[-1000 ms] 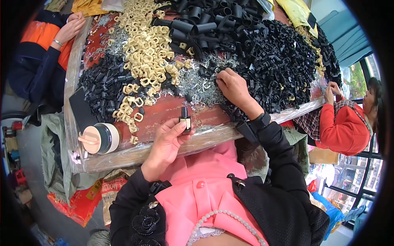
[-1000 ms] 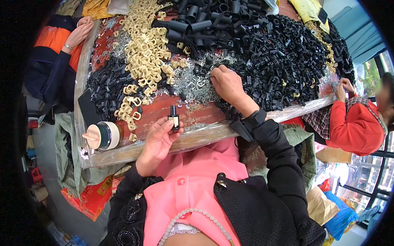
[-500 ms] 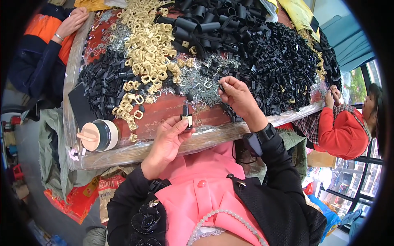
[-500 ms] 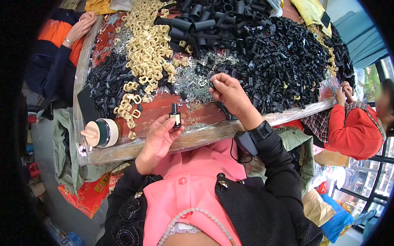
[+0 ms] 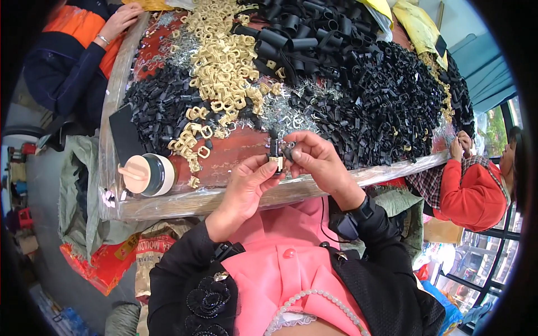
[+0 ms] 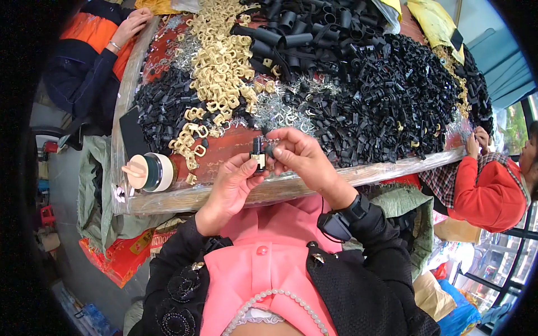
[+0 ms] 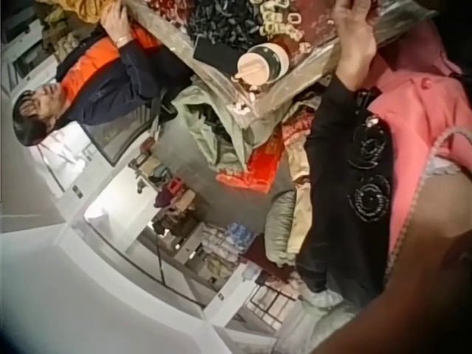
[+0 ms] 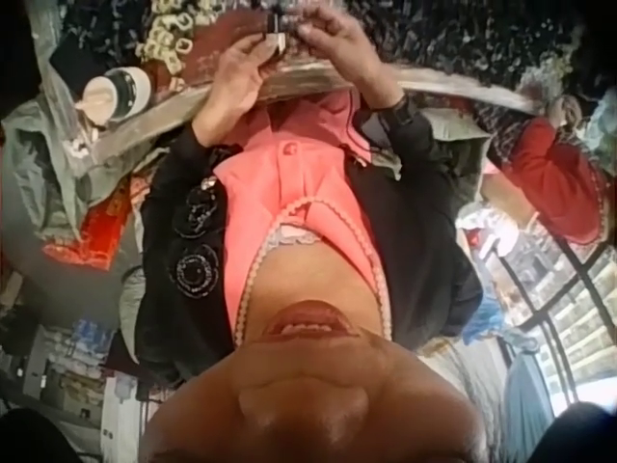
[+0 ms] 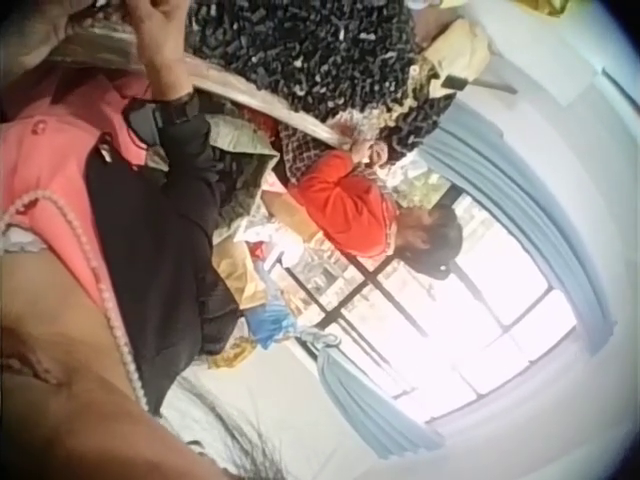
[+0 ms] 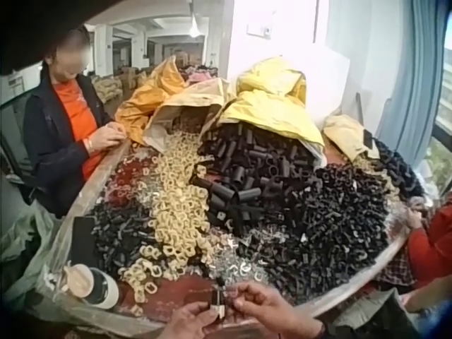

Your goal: Assembling small black plastic components by inserting gold rings into them at a factory workbench.

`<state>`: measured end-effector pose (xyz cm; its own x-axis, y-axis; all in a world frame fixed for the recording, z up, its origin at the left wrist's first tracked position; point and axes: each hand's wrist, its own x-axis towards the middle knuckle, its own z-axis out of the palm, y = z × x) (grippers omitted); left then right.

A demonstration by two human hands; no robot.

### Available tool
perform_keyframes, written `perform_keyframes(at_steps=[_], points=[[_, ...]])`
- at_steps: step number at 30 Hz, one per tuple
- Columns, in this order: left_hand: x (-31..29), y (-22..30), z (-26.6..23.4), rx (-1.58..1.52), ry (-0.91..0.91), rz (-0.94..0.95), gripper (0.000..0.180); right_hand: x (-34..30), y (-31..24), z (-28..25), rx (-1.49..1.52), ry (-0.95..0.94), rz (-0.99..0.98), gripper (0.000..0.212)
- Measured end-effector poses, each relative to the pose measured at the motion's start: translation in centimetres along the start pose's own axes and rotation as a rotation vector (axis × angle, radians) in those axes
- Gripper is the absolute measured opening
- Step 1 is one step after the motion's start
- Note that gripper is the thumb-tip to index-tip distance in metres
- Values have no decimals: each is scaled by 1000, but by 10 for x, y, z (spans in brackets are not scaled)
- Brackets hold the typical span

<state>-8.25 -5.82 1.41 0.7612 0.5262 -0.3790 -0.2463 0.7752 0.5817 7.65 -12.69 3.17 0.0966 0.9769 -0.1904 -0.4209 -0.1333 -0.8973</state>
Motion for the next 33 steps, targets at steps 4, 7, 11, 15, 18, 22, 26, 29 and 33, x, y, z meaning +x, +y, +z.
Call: perform_keyframes(at_steps=[4, 7, 11, 15, 18, 22, 26, 29, 33], points=[[-3, 2, -1, -2, -15, 20, 20, 3, 2, 9, -200, -46, -108, 24], [-2, 4, -4, 3, -15, 41, 21, 3, 0, 14, -256, -26, -135, 25], [-3, 0, -3, 7, -11, 72, 21, -6, -1, 24, -533, 36, -211, 26], [-5, -6, -10, -21, -30, 30, 20, -6, 9, 29, -901, 120, -441, 27], [-6, -8, -18, -33, -49, -37, 21, -7, 12, 28, -1072, 74, -526, 29], [-3, -4, -20, -23, -93, -105, 22, 0, 8, 21, -1156, -7, -533, 31], [1, 6, -24, 40, -92, -106, 23, 16, -5, 12, -1110, -104, -477, 30], [4, 12, -34, 72, -118, -75, 24, 45, -29, -3, -1211, -63, -533, 29], [4, 18, -43, 120, -116, -7, 26, 117, -65, -46, -1450, 262, -721, 30]])
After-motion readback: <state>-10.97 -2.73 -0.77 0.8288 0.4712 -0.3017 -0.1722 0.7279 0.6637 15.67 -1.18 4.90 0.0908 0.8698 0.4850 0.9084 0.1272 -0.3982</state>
